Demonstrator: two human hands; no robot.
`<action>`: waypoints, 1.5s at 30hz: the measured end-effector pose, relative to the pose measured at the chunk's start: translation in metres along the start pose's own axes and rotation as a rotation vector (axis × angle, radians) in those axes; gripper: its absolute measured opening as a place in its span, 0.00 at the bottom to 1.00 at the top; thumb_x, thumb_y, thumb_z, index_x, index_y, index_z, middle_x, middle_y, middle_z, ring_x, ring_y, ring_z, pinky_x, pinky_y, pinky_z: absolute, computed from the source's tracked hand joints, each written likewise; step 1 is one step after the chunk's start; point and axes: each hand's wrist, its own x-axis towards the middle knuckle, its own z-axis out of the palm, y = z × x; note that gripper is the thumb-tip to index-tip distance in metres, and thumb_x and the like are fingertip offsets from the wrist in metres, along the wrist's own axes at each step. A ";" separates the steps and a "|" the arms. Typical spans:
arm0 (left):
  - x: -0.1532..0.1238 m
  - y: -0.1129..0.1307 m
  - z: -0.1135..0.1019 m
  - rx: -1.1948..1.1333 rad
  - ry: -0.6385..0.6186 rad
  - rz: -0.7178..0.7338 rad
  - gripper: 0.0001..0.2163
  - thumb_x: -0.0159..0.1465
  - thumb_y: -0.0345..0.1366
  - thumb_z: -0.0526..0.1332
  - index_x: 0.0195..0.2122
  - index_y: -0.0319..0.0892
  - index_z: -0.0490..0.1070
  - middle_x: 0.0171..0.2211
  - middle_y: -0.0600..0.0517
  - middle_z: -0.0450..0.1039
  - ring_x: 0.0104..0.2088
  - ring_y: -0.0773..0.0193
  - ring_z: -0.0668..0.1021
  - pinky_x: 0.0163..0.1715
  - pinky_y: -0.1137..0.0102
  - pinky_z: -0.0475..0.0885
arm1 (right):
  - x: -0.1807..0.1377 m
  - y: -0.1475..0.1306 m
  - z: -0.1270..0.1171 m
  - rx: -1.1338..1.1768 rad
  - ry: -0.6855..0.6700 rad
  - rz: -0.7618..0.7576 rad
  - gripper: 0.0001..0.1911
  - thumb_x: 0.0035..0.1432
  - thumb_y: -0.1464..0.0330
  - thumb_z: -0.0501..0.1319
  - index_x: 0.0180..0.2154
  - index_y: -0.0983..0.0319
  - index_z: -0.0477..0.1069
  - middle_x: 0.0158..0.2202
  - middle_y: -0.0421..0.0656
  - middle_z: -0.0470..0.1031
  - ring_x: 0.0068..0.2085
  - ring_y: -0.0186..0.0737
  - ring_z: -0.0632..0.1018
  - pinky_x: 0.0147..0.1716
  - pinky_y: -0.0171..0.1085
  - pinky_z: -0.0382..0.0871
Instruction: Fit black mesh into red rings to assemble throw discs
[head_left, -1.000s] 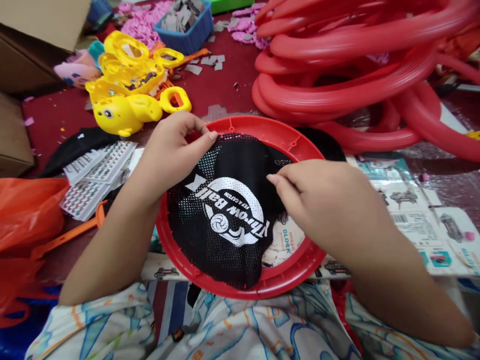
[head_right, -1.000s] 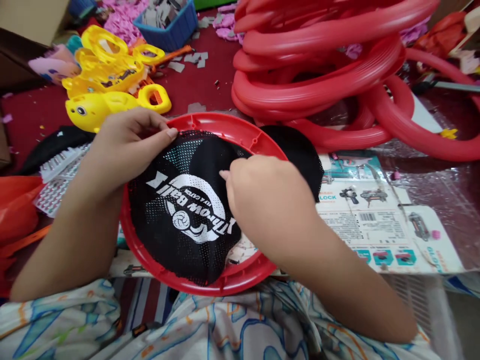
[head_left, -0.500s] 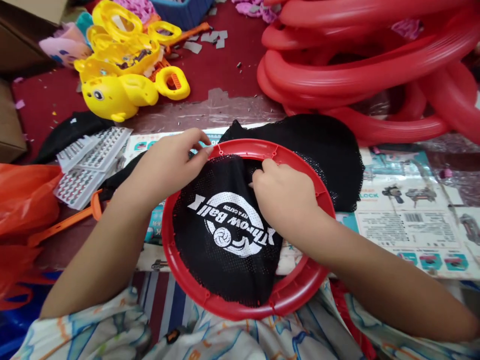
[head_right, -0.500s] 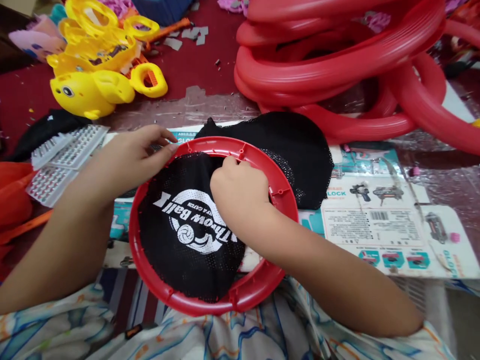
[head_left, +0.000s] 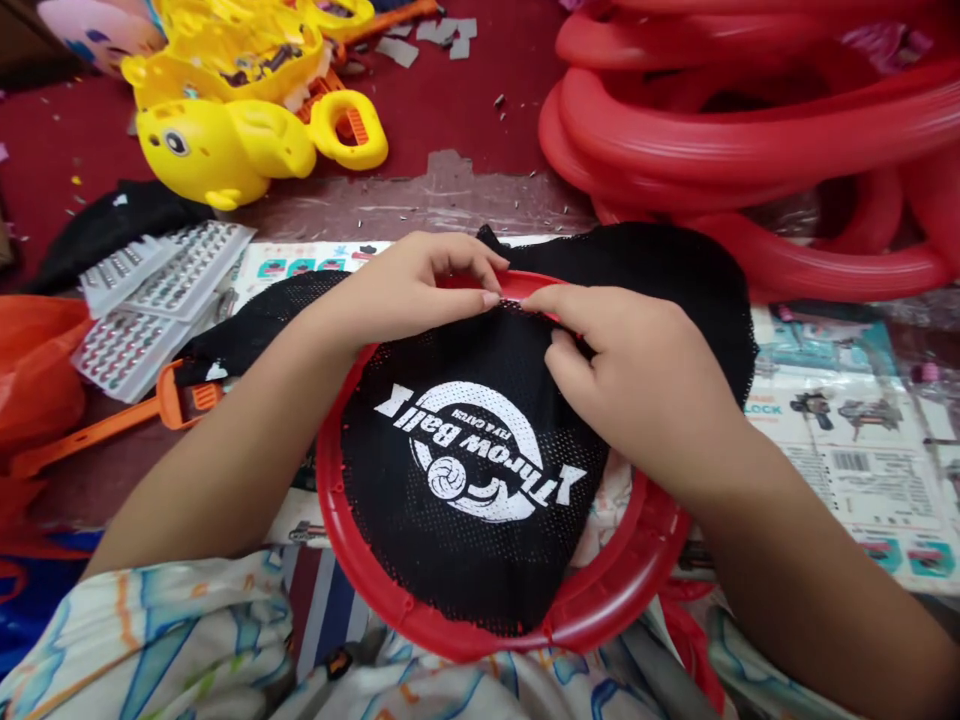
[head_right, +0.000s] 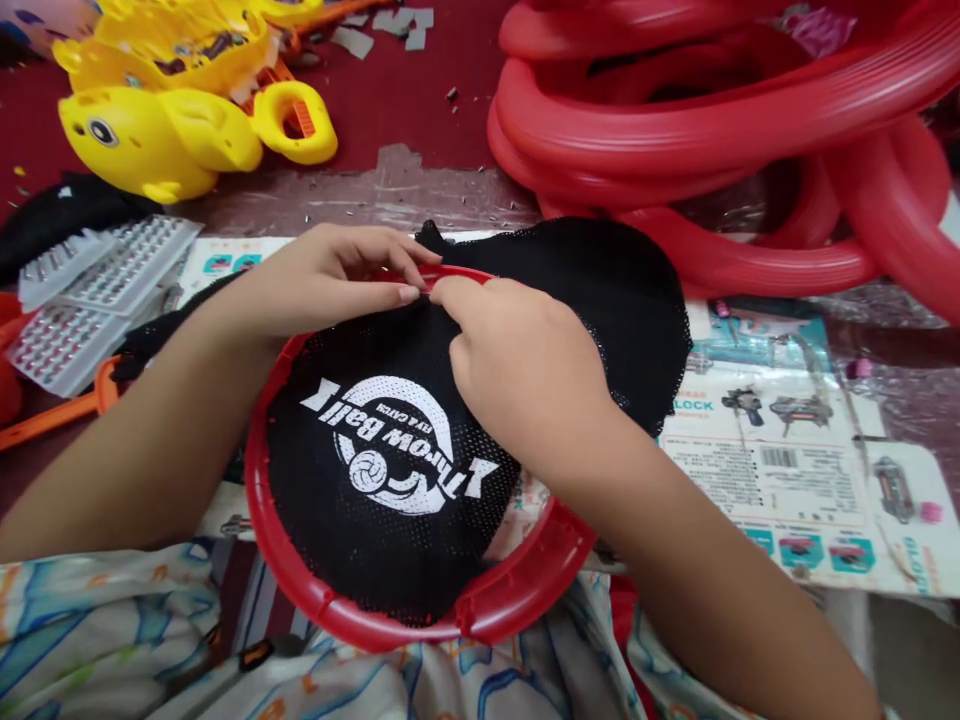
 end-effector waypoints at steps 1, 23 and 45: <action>0.000 -0.002 0.002 -0.019 0.023 -0.007 0.04 0.59 0.35 0.64 0.33 0.41 0.76 0.48 0.46 0.78 0.52 0.57 0.78 0.57 0.62 0.71 | 0.001 0.002 0.000 -0.006 -0.017 -0.009 0.21 0.61 0.76 0.54 0.50 0.59 0.78 0.44 0.46 0.81 0.44 0.48 0.80 0.40 0.41 0.66; 0.006 -0.008 0.014 0.091 0.155 -0.071 0.04 0.58 0.30 0.61 0.27 0.40 0.72 0.42 0.48 0.78 0.50 0.57 0.78 0.56 0.61 0.70 | 0.015 0.007 0.014 -0.220 -0.106 -0.053 0.20 0.65 0.73 0.50 0.47 0.65 0.79 0.47 0.52 0.77 0.46 0.54 0.73 0.47 0.48 0.67; 0.003 -0.011 0.019 0.206 0.191 -0.054 0.05 0.60 0.34 0.59 0.34 0.40 0.72 0.45 0.46 0.77 0.47 0.55 0.78 0.52 0.57 0.72 | 0.012 0.016 0.010 -0.003 0.004 -0.015 0.18 0.60 0.75 0.55 0.46 0.66 0.80 0.39 0.49 0.81 0.39 0.48 0.78 0.41 0.43 0.68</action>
